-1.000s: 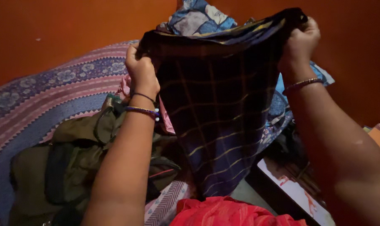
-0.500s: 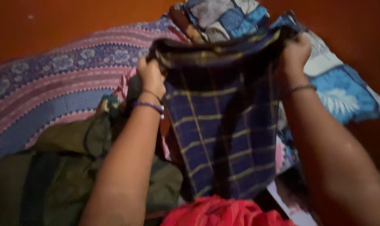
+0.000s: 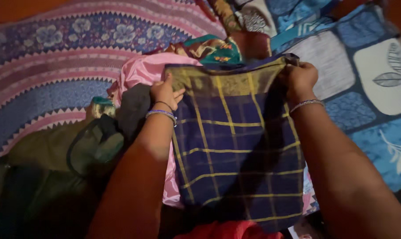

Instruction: The person folds a dark garment with a yellow grid pattern on a bed and places it inside a green bag.

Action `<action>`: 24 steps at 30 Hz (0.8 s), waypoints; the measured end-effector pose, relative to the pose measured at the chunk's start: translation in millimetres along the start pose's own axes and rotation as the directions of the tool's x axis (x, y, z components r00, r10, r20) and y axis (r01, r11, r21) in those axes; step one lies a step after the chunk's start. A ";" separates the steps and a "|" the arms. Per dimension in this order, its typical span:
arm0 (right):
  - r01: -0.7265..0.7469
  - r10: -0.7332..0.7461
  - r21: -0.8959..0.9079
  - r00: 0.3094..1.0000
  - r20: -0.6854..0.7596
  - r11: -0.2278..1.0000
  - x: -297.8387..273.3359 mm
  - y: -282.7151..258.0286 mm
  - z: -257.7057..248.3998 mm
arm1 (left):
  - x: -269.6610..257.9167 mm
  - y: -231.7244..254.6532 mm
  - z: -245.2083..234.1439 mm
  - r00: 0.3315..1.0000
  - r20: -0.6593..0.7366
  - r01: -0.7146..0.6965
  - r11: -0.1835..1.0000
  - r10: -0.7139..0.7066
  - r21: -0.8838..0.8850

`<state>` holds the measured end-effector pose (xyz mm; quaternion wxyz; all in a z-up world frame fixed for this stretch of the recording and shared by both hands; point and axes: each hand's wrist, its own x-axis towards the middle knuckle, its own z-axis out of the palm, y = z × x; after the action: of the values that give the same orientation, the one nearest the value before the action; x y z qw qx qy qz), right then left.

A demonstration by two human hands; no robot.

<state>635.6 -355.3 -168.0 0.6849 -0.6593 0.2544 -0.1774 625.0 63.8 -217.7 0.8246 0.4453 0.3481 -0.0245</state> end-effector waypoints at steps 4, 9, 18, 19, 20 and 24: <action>-0.098 0.097 0.035 0.994 0.044 0.995 23.5 41.1 11.1 | 27.8 -22.4 -2.5 0.990 0.035 -0.144 0.962 0.140 0.231; -0.070 0.080 -0.060 0.978 0.193 0.996 31.9 81.9 4.1 | -5.1 -43.8 5.8 0.795 0.093 -0.557 0.661 0.599 0.504; 0.517 -0.492 -0.169 0.854 0.172 0.839 -93.6 63.2 -59.3 | -158.2 -31.9 -27.4 0.373 0.545 -0.896 0.139 0.750 0.422; 0.584 -0.550 -0.219 0.811 0.196 0.782 -125.4 63.9 -76.3 | -179.2 -36.1 -39.5 0.356 0.559 -0.905 0.127 0.749 0.406; 0.577 -0.543 -0.200 0.815 0.205 0.792 -158.8 66.2 -90.8 | -199.4 -41.7 -52.8 0.338 0.572 -0.914 0.114 0.748 0.390; 0.520 -0.466 -0.482 0.852 0.236 0.705 -287.1 89.0 -150.1 | -271.0 -78.5 -117.8 0.385 0.565 -0.888 0.127 0.729 0.441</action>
<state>308.1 -305.1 -223.8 0.4148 -0.8732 0.0741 -0.2447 327.5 32.0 -155.1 0.4962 0.8266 -0.0802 0.2529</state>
